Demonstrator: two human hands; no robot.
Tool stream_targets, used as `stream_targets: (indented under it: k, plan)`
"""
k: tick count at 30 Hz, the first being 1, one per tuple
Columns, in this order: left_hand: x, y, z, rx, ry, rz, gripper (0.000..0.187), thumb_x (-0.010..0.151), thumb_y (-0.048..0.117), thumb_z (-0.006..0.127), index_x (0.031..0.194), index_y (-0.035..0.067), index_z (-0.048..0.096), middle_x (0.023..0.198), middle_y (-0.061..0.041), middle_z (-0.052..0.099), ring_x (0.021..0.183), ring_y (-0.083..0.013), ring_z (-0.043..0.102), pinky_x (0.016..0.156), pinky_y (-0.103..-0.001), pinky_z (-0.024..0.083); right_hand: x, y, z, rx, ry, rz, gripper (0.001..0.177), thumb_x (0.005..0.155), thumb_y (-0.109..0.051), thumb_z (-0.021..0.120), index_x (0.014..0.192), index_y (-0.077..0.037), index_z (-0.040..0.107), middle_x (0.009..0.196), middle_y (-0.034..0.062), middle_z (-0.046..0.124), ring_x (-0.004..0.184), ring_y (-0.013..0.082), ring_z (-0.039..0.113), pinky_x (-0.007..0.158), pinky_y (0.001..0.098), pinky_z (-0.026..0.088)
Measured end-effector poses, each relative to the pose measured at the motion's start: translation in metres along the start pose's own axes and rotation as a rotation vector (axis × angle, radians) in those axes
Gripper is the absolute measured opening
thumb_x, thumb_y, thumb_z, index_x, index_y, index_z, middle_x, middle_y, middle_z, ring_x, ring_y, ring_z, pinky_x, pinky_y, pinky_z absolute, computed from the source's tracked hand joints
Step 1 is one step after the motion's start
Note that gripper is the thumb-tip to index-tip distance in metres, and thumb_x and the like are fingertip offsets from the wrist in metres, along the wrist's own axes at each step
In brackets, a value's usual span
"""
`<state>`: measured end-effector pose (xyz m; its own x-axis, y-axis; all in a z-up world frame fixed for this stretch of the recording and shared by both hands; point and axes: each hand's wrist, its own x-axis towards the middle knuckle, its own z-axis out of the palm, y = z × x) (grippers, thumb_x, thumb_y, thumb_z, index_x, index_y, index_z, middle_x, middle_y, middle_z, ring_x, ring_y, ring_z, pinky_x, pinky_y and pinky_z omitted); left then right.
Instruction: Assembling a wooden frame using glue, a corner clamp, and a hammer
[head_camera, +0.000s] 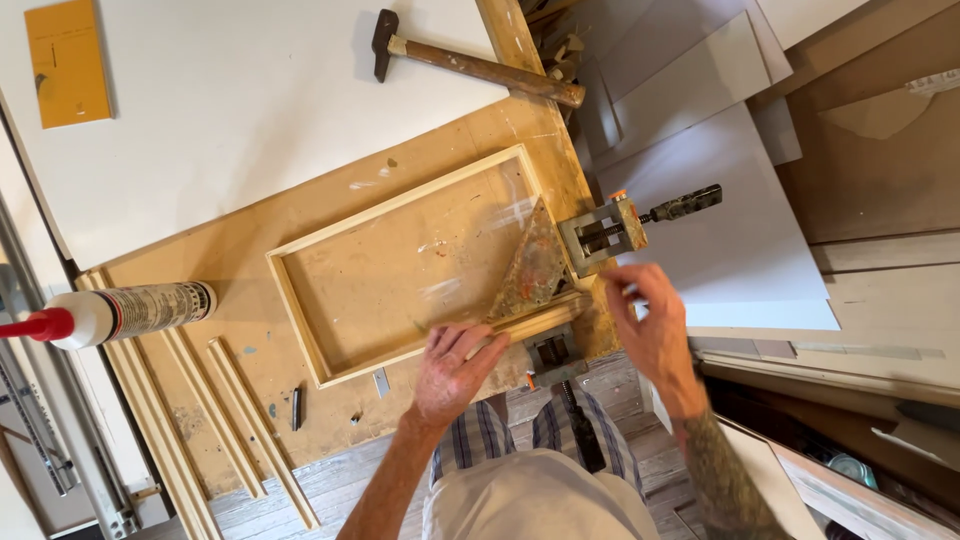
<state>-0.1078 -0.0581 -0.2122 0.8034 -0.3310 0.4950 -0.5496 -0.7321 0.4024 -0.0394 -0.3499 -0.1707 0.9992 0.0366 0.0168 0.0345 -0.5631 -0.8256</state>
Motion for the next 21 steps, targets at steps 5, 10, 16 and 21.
stream_targets:
  k: [5,10,16,21]
  plan:
    - [0.013,0.011,0.003,-0.082,-0.016,-0.049,0.023,0.090,0.017,0.076,0.112,0.020,0.077,0.108,-0.005,0.066,0.094,-0.0201,0.065,0.077,-0.033,0.048,-0.036,-0.021,0.018,0.092,-0.035,0.224,0.033,0.092,-0.025,0.079,0.115,-0.004,0.068,0.111,0.0169,0.065,0.106,0.0331,0.068,0.086,0.0411,0.062]
    - [0.017,-0.008,-0.029,-0.207,-0.175,-0.263,0.035,0.084,0.010,0.072,0.119,0.008,0.071,0.106,-0.011,0.068,0.092,-0.0253,0.069,0.077,-0.038,0.054,-0.035,-0.047,0.023,0.069,0.074,0.295,0.042,0.085,-0.031,0.087,0.111,-0.003,0.069,0.112,0.0122,0.066,0.108,0.0296,0.069,0.086,0.0347,0.062]
    - [0.017,-0.024,-0.046,-0.276,-0.359,-0.353,0.032,0.092,0.007,0.072,0.123,0.012,0.073,0.096,-0.010,0.072,0.089,-0.0297,0.075,0.076,-0.042,0.059,-0.035,-0.049,0.024,0.108,0.106,0.306,0.042,0.083,-0.028,0.089,0.109,-0.001,0.070,0.111,0.0148,0.067,0.105,0.0293,0.070,0.086,0.0350,0.061]
    - [0.012,-0.026,-0.044,-0.166,-0.376,-0.307,0.052,0.086,0.006,0.075,0.137,0.013,0.067,0.101,-0.011,0.071,0.094,-0.0289,0.073,0.083,-0.043,0.058,-0.032,-0.066,0.019,0.112,0.086,0.315,0.041,0.087,-0.027,0.085,0.110,0.003,0.068,0.112,0.0200,0.065,0.108,0.0346,0.069,0.088,0.0407,0.062]
